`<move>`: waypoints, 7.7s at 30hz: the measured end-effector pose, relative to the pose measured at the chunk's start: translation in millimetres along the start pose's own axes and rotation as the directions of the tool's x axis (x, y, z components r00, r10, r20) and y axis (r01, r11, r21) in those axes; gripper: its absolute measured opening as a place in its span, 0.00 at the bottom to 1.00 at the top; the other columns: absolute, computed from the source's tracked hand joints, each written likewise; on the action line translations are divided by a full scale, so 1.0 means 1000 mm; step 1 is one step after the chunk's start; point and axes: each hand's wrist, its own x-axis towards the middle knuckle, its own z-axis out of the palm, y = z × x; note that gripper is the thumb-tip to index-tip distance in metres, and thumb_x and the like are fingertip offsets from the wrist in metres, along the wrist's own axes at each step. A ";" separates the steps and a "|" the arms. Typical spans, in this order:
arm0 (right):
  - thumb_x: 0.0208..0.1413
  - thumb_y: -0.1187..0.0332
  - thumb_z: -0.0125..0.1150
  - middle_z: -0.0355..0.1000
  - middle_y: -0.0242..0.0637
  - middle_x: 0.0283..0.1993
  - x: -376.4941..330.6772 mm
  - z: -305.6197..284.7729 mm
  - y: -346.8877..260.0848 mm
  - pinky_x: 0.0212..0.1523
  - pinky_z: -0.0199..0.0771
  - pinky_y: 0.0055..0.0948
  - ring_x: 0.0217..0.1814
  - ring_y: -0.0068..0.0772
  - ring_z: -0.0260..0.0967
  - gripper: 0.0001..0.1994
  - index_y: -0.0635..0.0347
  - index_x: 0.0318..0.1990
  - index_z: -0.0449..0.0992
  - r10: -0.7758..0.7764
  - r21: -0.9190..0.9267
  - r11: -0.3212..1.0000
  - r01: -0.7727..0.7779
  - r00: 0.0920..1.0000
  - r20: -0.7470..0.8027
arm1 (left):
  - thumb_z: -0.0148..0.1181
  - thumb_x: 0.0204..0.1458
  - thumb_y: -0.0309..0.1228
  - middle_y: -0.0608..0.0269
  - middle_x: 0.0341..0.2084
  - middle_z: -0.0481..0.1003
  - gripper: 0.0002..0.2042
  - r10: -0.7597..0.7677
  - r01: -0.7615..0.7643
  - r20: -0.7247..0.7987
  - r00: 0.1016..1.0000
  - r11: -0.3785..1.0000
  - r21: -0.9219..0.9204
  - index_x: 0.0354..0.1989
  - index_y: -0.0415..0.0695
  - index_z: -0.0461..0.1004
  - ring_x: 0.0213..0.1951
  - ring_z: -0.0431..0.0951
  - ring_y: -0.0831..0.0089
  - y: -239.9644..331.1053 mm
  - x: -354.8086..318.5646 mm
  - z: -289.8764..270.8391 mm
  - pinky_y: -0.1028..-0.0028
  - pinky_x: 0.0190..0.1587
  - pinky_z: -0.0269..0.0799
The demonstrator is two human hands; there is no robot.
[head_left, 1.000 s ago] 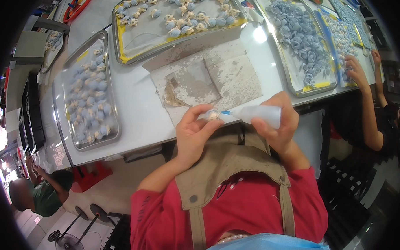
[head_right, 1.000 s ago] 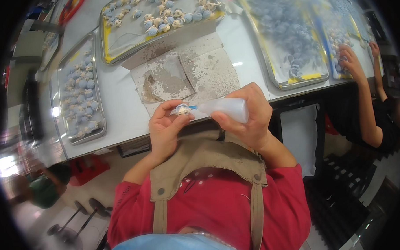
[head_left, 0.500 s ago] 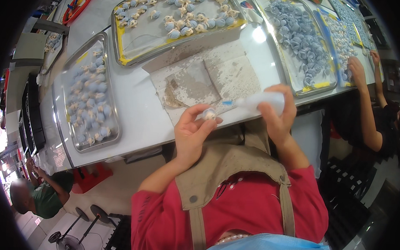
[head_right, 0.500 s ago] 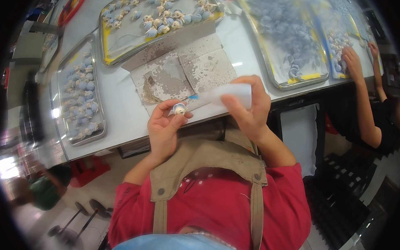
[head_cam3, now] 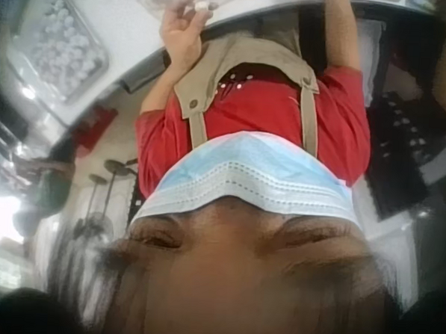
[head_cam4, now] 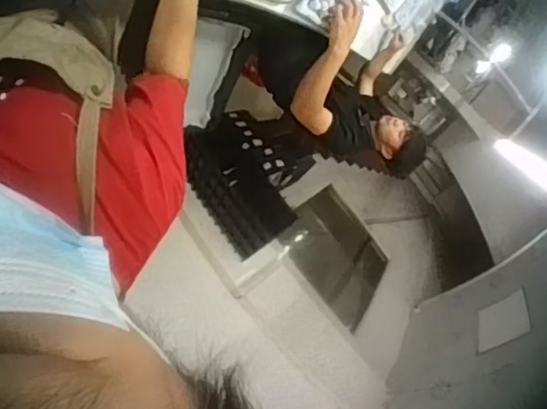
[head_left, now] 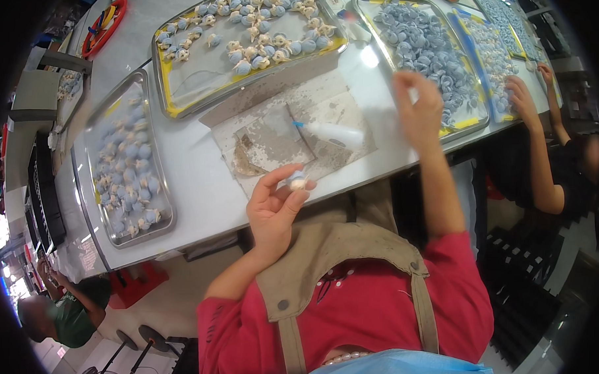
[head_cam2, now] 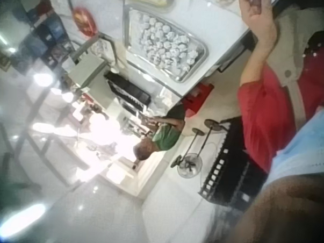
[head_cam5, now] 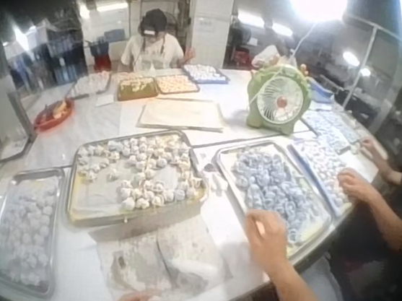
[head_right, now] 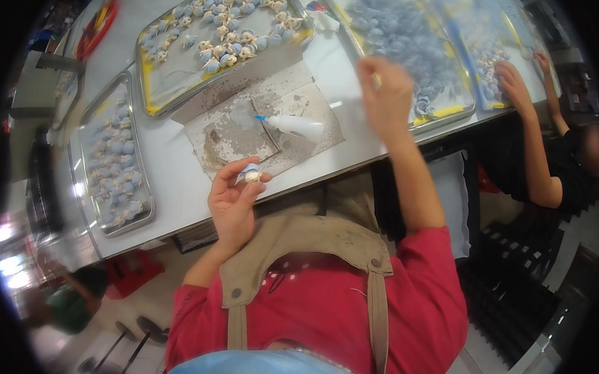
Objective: The person repeatedly picks up small blue and white decorative items from a tray, applies a small amount of white liquid from a squeeze bottle, and attaches a small white piece to each item. The finished items are placed onto a metal tray. The process is repeated continuously throughout the clip.
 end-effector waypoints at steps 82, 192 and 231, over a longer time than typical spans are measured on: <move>0.46 0.72 0.65 0.73 0.36 0.41 -0.053 -0.023 -0.101 0.48 0.68 0.24 0.44 0.26 0.70 0.22 0.63 0.51 0.69 -0.242 0.623 0.476 -0.621 0.588 0.771 | 0.57 0.51 0.22 0.52 0.49 0.70 0.19 0.034 -0.104 0.366 0.930 0.979 0.173 0.53 0.35 0.66 0.48 0.71 0.72 0.012 0.001 0.000 0.76 0.50 0.66; 0.26 0.63 0.75 0.66 0.30 0.21 -0.042 -0.056 -0.101 0.32 0.57 0.28 0.28 0.34 0.57 0.16 0.58 0.23 0.74 -0.207 0.326 0.939 0.113 0.941 0.269 | 0.55 0.50 0.16 0.57 0.39 0.71 0.17 -0.118 0.118 -0.006 0.993 0.990 0.083 0.50 0.34 0.64 0.38 0.74 0.75 0.001 -0.007 -0.006 0.77 0.43 0.73; 0.43 0.76 0.58 0.72 0.39 0.38 0.020 -0.008 0.053 0.39 0.65 0.36 0.39 0.42 0.66 0.06 0.56 0.31 0.76 -0.121 -0.249 0.950 0.186 0.959 0.255 | 0.55 0.50 0.18 0.56 0.46 0.70 0.16 -0.020 0.005 0.084 0.996 0.983 0.182 0.49 0.36 0.66 0.40 0.73 0.77 0.005 -0.007 0.001 0.80 0.42 0.70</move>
